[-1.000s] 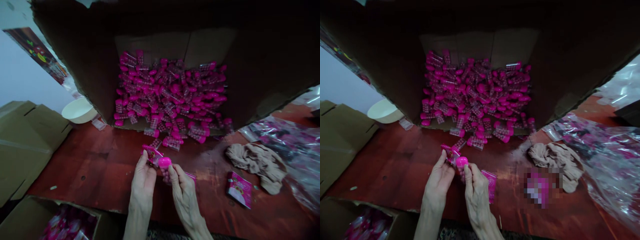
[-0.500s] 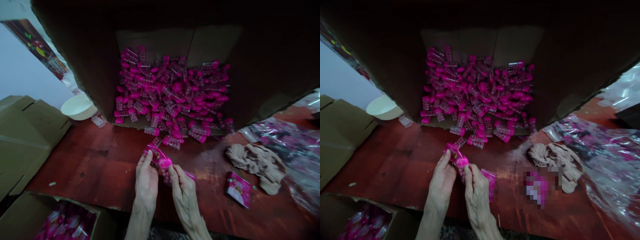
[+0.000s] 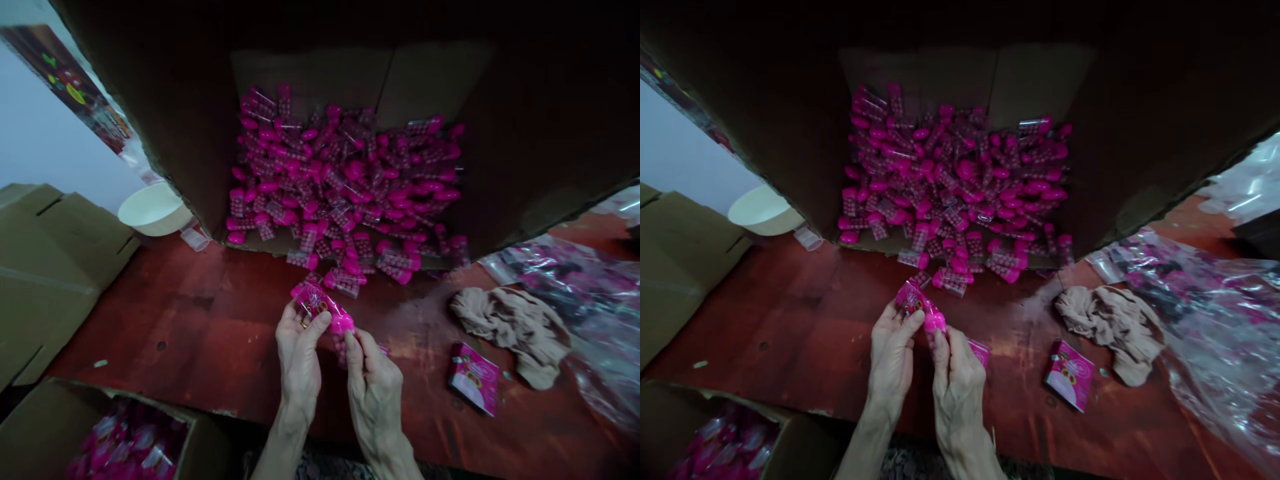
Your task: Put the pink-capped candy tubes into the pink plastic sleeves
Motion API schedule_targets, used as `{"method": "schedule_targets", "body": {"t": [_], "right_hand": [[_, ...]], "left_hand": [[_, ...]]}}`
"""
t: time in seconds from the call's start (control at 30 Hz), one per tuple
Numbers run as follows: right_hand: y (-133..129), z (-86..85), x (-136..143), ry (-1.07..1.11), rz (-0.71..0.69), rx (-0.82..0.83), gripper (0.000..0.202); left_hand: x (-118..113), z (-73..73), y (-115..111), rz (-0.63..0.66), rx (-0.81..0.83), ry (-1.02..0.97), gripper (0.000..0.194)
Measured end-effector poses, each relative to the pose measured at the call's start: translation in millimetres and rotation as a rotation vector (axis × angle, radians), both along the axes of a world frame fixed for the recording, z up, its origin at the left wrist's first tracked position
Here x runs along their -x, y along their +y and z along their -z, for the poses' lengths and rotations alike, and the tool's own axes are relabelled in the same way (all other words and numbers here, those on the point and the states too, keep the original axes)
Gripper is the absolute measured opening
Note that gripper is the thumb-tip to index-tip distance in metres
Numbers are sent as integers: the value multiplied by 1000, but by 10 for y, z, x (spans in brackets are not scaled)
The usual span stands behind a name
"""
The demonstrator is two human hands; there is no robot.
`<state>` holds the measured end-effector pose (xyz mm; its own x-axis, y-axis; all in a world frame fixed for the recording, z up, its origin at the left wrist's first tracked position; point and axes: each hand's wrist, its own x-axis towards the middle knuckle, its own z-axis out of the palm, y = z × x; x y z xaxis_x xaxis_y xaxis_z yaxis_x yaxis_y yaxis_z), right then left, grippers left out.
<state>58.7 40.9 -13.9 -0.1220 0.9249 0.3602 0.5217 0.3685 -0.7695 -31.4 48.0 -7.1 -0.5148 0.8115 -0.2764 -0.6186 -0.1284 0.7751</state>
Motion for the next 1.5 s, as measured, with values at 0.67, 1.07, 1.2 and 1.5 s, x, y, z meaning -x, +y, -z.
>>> {"method": "schedule_targets", "body": {"t": [0.67, 1.07, 1.2, 1.5], "right_hand": [[5, -1, -52, 89, -45, 117, 30], [54, 14, -156, 163, 20, 210, 29], [39, 18, -172, 94, 51, 124, 28], [-7, 2, -160, 269, -196, 550, 28]], "left_hand": [[-40, -23, -21, 210, 73, -250, 11], [-190, -37, -26, 306, 26, -293, 17], [-225, -33, -39, 351, 20, -277, 20], [-102, -53, -15, 232, 83, -316, 18]]}}
